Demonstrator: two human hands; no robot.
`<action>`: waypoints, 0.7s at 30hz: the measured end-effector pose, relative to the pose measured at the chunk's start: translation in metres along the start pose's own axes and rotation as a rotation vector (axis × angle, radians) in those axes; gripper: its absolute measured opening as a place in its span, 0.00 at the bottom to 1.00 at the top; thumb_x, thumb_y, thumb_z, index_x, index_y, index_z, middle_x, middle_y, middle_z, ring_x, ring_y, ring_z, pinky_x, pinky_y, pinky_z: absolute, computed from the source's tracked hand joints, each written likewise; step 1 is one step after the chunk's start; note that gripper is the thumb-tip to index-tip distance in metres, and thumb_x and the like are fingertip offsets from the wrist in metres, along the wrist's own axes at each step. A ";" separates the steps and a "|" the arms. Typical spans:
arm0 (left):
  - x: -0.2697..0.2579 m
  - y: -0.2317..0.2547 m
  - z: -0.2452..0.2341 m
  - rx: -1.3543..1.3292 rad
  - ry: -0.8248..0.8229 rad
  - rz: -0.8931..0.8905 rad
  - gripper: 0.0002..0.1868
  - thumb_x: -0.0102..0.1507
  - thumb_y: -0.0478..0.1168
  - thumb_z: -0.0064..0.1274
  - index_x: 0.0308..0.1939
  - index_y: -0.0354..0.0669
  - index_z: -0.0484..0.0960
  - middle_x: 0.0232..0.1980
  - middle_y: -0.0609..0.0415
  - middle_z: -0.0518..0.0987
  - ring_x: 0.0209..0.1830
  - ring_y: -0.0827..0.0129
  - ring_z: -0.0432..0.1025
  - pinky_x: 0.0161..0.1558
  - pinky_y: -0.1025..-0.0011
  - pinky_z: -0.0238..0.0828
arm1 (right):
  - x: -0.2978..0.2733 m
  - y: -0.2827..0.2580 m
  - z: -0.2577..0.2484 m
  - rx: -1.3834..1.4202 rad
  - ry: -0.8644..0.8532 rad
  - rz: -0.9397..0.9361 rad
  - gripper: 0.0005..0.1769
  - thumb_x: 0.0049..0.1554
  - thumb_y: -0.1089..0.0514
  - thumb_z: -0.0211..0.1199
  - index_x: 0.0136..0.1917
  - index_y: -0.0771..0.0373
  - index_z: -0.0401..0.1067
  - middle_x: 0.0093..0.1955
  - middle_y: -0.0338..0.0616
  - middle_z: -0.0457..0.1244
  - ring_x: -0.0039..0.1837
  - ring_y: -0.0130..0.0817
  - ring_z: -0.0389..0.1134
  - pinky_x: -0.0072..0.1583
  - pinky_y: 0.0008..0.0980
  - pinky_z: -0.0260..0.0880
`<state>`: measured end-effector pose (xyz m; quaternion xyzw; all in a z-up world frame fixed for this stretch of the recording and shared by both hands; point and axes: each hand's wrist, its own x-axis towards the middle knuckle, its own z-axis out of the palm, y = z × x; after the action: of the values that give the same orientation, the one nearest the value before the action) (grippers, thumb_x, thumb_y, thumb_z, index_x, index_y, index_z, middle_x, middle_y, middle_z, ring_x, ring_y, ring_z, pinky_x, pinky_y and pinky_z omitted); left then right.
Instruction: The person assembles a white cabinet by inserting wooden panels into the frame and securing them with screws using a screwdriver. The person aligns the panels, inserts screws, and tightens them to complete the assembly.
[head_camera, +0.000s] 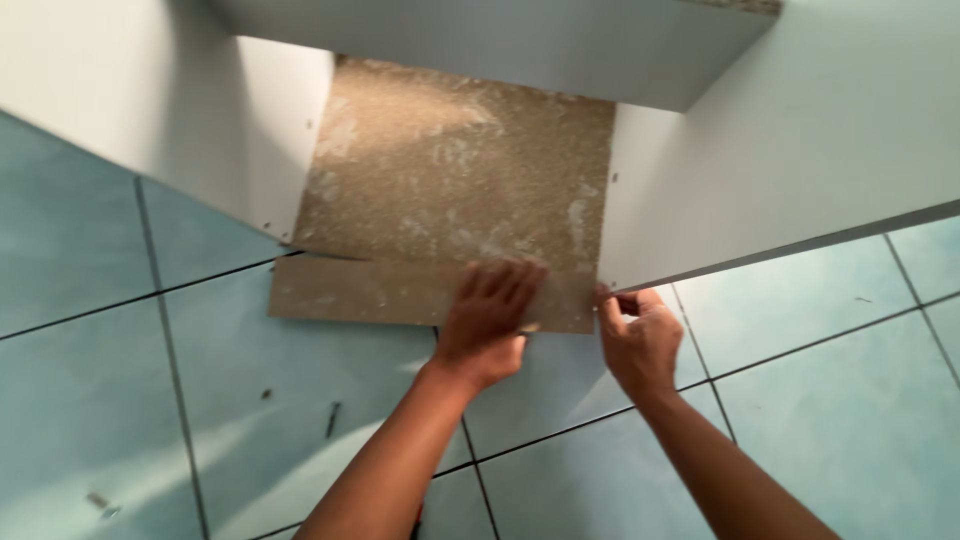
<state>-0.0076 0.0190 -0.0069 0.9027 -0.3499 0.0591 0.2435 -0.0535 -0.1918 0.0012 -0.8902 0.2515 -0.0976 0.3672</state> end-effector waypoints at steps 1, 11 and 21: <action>-0.012 -0.009 -0.004 0.022 0.054 -0.017 0.48 0.52 0.47 0.70 0.72 0.41 0.63 0.71 0.44 0.68 0.70 0.48 0.62 0.68 0.44 0.50 | 0.000 -0.001 0.001 -0.033 -0.002 -0.020 0.20 0.60 0.46 0.68 0.45 0.67 0.78 0.43 0.50 0.72 0.46 0.37 0.74 0.50 0.36 0.72; -0.115 -0.140 -0.083 -0.235 0.614 -1.012 0.21 0.65 0.43 0.58 0.59 0.36 0.81 0.52 0.47 0.81 0.51 0.57 0.75 0.53 0.63 0.71 | -0.005 -0.004 0.002 -0.055 0.019 0.023 0.20 0.60 0.46 0.68 0.44 0.68 0.78 0.40 0.50 0.72 0.42 0.37 0.74 0.48 0.35 0.72; -0.081 -0.098 -0.147 -0.334 0.608 -1.066 0.21 0.61 0.39 0.59 0.56 0.31 0.82 0.51 0.47 0.82 0.46 0.64 0.77 0.47 0.67 0.76 | -0.002 -0.012 0.002 -0.184 -0.003 -0.009 0.17 0.61 0.51 0.66 0.44 0.69 0.79 0.41 0.51 0.72 0.42 0.41 0.74 0.51 0.36 0.72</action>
<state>0.0060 0.2005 0.0607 0.8457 0.2277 0.1283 0.4653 -0.0499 -0.1822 0.0083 -0.9214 0.2550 -0.0745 0.2838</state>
